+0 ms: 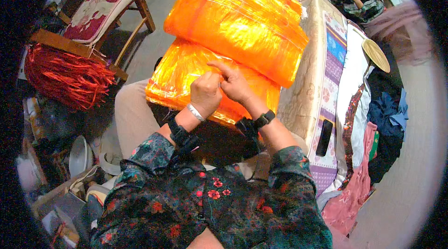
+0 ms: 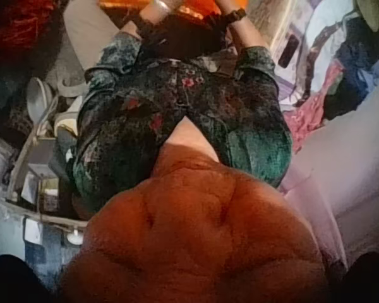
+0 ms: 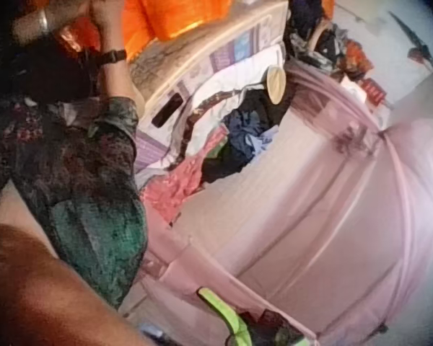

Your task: Tying together stacks of orange plastic sheets with red plastic string.

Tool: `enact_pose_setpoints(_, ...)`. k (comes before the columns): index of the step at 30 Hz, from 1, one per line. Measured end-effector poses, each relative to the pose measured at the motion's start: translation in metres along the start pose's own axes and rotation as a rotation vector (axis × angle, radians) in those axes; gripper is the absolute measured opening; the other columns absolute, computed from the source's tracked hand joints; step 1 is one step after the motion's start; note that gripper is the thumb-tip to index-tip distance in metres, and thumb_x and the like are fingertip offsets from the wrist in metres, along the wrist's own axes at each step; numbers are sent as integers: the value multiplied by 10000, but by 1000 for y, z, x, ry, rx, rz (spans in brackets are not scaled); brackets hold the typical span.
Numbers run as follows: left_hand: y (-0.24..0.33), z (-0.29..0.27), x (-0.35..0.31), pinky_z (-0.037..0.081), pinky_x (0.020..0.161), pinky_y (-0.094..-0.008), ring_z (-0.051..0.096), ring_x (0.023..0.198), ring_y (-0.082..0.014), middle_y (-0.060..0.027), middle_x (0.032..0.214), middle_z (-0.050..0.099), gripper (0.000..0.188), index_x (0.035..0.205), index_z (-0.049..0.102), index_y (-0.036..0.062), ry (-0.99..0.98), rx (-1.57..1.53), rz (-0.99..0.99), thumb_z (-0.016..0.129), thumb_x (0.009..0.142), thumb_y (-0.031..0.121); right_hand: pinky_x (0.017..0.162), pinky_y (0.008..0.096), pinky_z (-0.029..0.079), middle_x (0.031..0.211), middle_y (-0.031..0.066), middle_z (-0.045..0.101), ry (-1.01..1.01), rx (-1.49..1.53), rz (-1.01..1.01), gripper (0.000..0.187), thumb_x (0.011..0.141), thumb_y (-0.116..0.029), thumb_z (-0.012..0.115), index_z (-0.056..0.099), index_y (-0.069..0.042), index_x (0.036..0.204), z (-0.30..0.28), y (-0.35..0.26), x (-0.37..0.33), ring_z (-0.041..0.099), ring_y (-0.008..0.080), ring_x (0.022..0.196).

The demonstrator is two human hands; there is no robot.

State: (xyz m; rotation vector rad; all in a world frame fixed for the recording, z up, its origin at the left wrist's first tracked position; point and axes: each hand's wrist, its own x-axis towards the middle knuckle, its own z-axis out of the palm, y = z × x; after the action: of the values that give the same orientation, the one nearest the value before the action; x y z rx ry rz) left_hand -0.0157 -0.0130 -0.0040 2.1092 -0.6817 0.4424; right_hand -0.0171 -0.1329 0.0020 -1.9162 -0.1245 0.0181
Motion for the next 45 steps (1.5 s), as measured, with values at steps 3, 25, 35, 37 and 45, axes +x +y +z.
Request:
enact_pose_setpoints(3, -1, -14, 0, 412, 622, -381, 515, 700, -308, -151, 711, 499, 141, 760, 505, 31, 85, -77, 97, 503, 619, 33, 485, 211, 375, 617, -12, 523, -26, 140, -25, 280, 672, 11, 446, 604, -30, 900, -10, 10, 9, 454, 74, 524)
enact_pose_setpoints(25, -35, -30, -37, 402, 575, -174, 433, 601, -32, 32, 744, 518, 339, 1167, 492, 36, -29, -921, -773, 429, 834, 27, 540, 319, 425, 647, 166, 560, -193, -423, 42, 226, 692, -102, 480, 608, -43, 869, -7, -11, 0, 544, 236, 574)
enact_pose_setpoints(35, -24, -43, -34, 440, 733, -288, 567, 894, -257, -197, 1023, 543, 341, 1115, 442, -7, 335, -177, -401, 470, 775, -10, 457, 198, 347, 599, -17, 503, -138, 59, 130, 222, 704, -44, 449, 611, -42, 855, -10, 2, -4, 435, 57, 507)
enact_pose_setpoints(37, -27, -44, -36, 444, 673, -280, 562, 774, -211, -142, 861, 549, 170, 919, 477, 8, 311, -400, -600, 497, 756, -35, 452, 195, 344, 597, -20, 498, -154, 103, 159, 185, 717, -54, 462, 606, -38, 833, -13, 4, -1, 434, 52, 506)
enact_pose_setpoints(45, -38, -18, -40, 460, 616, -208, 538, 713, -101, -45, 866, 527, 170, 958, 474, -17, 298, -1042, -758, 465, 795, -63, 445, 200, 321, 563, -26, 488, -216, -36, 79, 98, 741, -113, 498, 545, -48, 686, -14, 11, 5, 423, 43, 498)
